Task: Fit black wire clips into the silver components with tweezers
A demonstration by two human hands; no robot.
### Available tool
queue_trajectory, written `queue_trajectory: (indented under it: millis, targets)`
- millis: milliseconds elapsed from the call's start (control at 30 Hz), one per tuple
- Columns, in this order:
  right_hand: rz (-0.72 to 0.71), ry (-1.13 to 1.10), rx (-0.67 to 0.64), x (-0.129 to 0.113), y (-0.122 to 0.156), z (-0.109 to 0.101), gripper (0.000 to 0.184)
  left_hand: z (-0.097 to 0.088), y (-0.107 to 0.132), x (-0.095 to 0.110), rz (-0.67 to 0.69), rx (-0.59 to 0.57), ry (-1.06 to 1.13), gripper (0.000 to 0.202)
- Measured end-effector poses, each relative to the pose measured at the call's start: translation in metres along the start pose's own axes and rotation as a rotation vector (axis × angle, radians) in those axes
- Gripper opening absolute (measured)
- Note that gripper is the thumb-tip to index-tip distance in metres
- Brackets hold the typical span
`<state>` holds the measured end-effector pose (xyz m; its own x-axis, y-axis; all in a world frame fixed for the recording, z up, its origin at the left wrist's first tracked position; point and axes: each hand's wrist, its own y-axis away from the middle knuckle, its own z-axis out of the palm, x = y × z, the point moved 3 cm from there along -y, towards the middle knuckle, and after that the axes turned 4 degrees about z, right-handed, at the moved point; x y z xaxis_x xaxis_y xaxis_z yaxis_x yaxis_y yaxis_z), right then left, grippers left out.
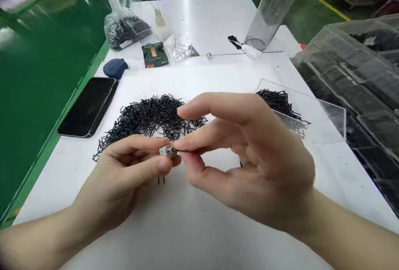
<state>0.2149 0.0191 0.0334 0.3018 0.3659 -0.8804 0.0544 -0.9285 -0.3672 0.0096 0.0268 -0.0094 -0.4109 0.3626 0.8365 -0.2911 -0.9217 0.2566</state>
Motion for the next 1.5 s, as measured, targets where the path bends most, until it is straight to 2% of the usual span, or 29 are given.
queue_trajectory:
  millis: [133,267,433,667,833,1067,1200,1333,1433,1500]
  targets:
    - [-0.079,0.014,-0.04,0.0003,0.0036,0.0005,0.057,0.0022,0.0095,0.0018,-0.007,-0.014,0.012,0.025]
    - [-0.192,0.117,-0.034,0.0001,0.0038,-0.0004,0.059,0.0024,0.0094,0.0021,-0.007,0.017,0.003,0.028]
    - [-0.287,0.244,-0.033,-0.001,0.0047,-0.0019,0.043,0.002,0.0072,0.0021,0.0,0.028,-0.016,0.029]
    - [-0.287,0.226,-0.054,-0.0017,0.0056,-0.0034,0.036,0.001,0.009,0.002,-0.012,0.065,-0.05,0.031]
    - [-0.301,0.274,-0.075,-0.0026,0.0048,-0.0034,0.034,0.003,0.01,0.0025,-0.031,0.049,-0.034,0.03]
    - [-0.326,0.276,-0.059,-0.0013,0.0061,-0.0016,0.026,-0.0002,0.0104,0.002,-0.036,0.066,-0.079,0.031]
    - [-0.285,0.274,-0.028,0.0013,0.0075,-0.0033,0.02,0.0002,0.0095,0.0021,-0.055,0.061,-0.078,0.032]
    - [-0.3,0.33,-0.115,0.001,0.008,-0.0029,0.024,0.0013,0.0095,0.002,-0.068,0.058,-0.075,0.031]
    - [-0.261,0.302,-0.056,0.0017,0.0074,-0.005,0.017,0.0016,0.0108,0.0019,-0.068,0.041,-0.072,0.029]
    - [-0.272,0.332,-0.085,0.0018,0.0069,-0.0035,0.023,0.0015,0.0113,0.0019,-0.067,0.036,-0.07,0.029]
